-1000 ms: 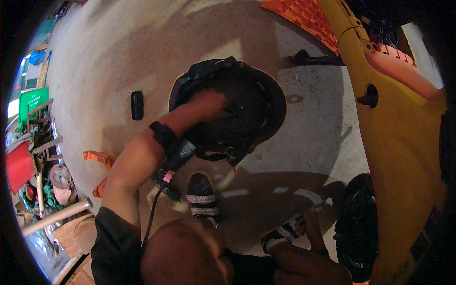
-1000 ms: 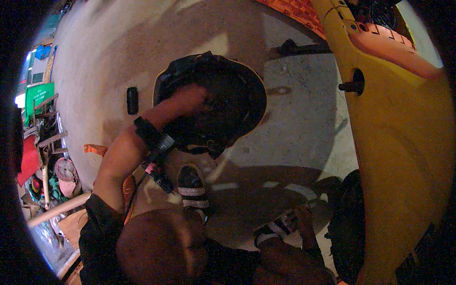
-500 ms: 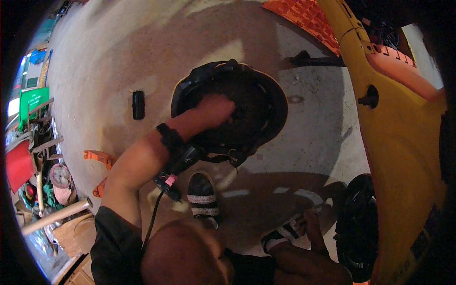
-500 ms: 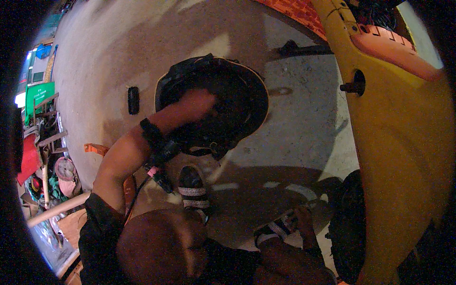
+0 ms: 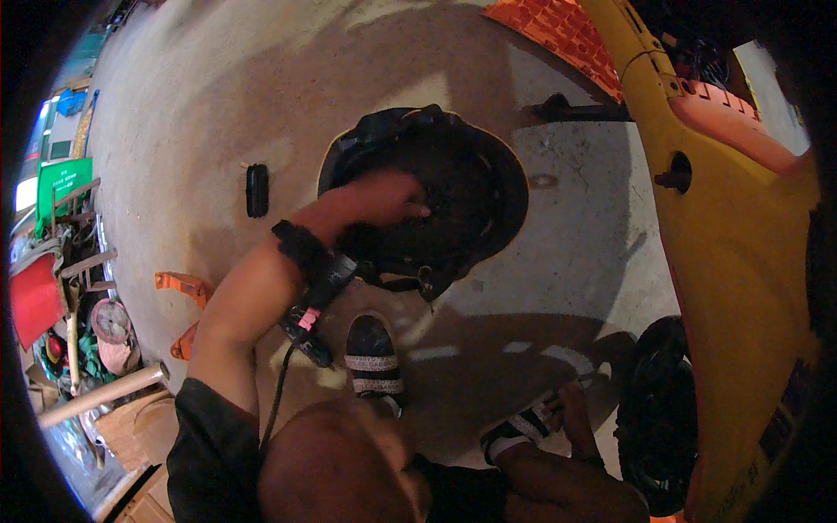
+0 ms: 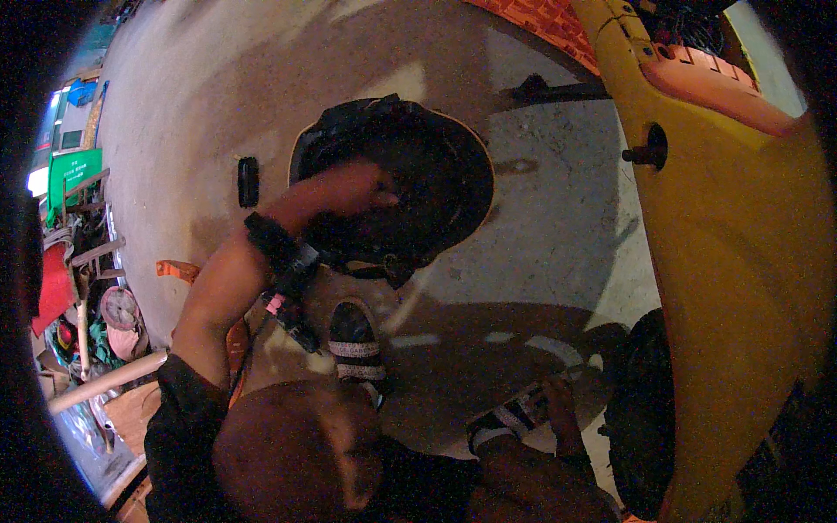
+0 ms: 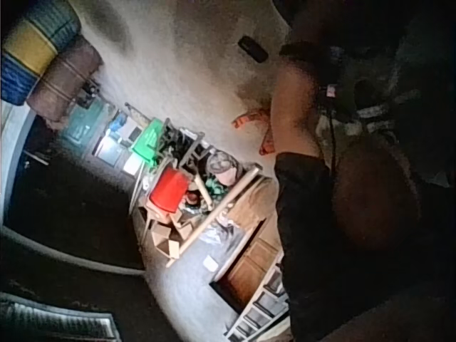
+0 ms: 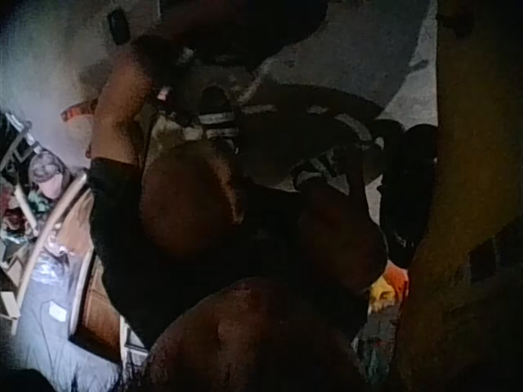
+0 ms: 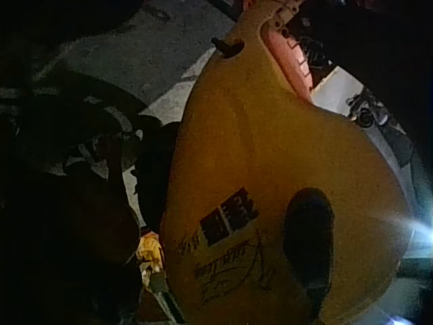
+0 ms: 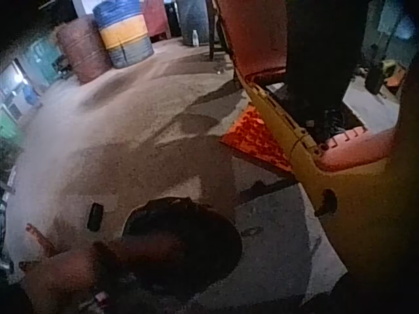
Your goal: Removing and re-fitting the storage compartment housing on an electric motorcycle.
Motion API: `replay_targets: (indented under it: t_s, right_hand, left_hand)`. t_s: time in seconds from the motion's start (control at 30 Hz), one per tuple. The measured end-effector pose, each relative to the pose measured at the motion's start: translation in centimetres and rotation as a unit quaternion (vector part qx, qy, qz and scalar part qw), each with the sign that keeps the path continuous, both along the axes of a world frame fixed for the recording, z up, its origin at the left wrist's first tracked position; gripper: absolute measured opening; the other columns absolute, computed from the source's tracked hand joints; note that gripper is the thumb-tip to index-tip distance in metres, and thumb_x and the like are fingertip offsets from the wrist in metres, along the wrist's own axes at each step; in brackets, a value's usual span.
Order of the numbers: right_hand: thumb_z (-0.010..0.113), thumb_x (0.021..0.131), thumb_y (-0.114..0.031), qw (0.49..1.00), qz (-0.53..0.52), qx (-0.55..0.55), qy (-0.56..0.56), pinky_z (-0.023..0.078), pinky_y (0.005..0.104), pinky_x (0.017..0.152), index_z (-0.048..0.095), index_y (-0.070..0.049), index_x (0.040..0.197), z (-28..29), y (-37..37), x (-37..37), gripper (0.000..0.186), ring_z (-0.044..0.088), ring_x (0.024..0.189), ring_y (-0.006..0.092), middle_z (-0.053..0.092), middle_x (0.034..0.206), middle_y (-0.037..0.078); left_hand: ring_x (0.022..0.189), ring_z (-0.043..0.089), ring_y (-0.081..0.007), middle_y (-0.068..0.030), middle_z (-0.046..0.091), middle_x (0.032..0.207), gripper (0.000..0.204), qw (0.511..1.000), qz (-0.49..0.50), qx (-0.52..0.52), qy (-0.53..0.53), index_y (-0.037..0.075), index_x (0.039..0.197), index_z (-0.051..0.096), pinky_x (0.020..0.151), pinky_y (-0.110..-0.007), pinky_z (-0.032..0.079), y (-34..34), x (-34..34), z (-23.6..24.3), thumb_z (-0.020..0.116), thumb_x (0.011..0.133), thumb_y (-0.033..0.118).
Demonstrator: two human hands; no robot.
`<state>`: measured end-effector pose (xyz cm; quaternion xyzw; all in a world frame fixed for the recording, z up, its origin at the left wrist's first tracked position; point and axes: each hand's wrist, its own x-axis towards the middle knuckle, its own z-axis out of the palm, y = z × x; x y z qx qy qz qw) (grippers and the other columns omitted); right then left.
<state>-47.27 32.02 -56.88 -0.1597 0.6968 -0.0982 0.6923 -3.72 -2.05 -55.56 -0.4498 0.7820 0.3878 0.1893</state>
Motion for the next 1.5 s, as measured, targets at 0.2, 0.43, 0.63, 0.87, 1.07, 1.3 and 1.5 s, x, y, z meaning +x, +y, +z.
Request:
replay_targets:
  t_s: [0.2,0.43,0.63,0.87,1.07,1.3,1.5]
  right_hand:
    - [0.045,0.094,-0.031,0.998,0.051,-0.004,0.035,0.039,0.0274,0.031,0.048,-0.004,0.104,-2.6,2.0,-1.4,0.029,0.056,0.048,0.018,0.06,0.076,0.013]
    - [0.045,0.094,-0.031,0.999,-0.012,0.03,-0.001,0.038,0.0266,0.031,0.049,-0.005,0.105,1.1,-1.1,0.4,0.029,0.054,0.044,0.0169,0.061,0.076,0.012]
    - [0.045,0.094,-0.031,0.999,0.0,-0.019,0.032,0.039,0.0255,0.033,0.05,-0.006,0.11,-0.4,1.1,-0.8,0.03,0.055,0.047,0.015,0.061,0.079,0.011]
    - [0.046,0.093,-0.031,0.994,0.055,-0.069,0.061,0.038,0.0265,0.032,0.051,-0.006,0.107,-4.6,4.6,-3.1,0.029,0.05,0.04,0.016,0.061,0.07,0.01]
    - [0.047,0.093,-0.031,0.976,0.145,-0.139,0.079,0.037,0.0274,0.03,0.051,-0.005,0.102,-7.9,7.9,-6.1,0.028,0.049,0.035,0.0177,0.061,0.066,0.011]
    - [0.047,0.093,-0.028,0.958,0.187,-0.205,0.073,0.039,0.0285,0.03,0.049,-0.006,0.102,-10.1,9.5,-6.0,0.024,0.053,0.041,0.0188,0.061,0.067,0.012]
    - [0.048,0.093,-0.027,0.946,0.176,-0.256,0.094,0.041,0.0281,0.03,0.047,-0.006,0.105,-11.1,11.3,-7.7,0.025,0.056,0.044,0.0197,0.06,0.07,0.013]
  left_hand:
    - [0.08,0.062,-0.0339,-0.0176,0.064,0.084,0.026,0.948,-0.144,-0.17,0.228,-0.002,0.089,0.063,0.072,-0.042,0.049,-1.4,3.5,-1.9,0.054,0.087,0.022]
    - [0.068,0.057,-0.0167,-0.0069,0.057,0.069,0.022,0.688,0.396,0.402,0.456,0.0,0.078,0.06,0.057,-0.033,0.047,-2.2,2.9,2.5,0.057,0.084,0.021]
    - [0.073,0.063,-0.0286,-0.0138,0.064,0.079,0.022,0.968,0.084,-0.064,0.228,0.004,0.094,0.064,0.068,-0.042,0.049,-0.9,-1.4,1.3,0.058,0.081,0.02]
    - [0.08,0.063,-0.0376,-0.0192,0.065,0.085,0.026,0.99,-0.042,-0.133,0.02,0.008,0.098,0.065,0.072,-0.048,0.051,0.7,-3.9,0.0,0.06,0.076,0.022]
    - [0.077,0.064,-0.036,-0.021,0.064,0.083,0.02,0.989,-0.034,-0.146,-0.006,0.005,0.086,0.066,0.068,-0.048,0.052,1.2,-4.5,-1.3,0.06,0.074,0.02]
    - [0.084,0.061,-0.0389,-0.0233,0.062,0.086,0.019,0.995,0.037,-0.074,0.048,0.003,0.089,0.064,0.075,-0.047,0.049,1.8,-1.8,-3.2,0.054,0.08,0.017]
    - [0.087,0.061,-0.0384,-0.0208,0.063,0.09,0.021,0.99,0.075,-0.091,0.08,0.009,0.097,0.065,0.078,-0.047,0.048,0.3,-1.4,-1.6,0.056,0.08,0.018]
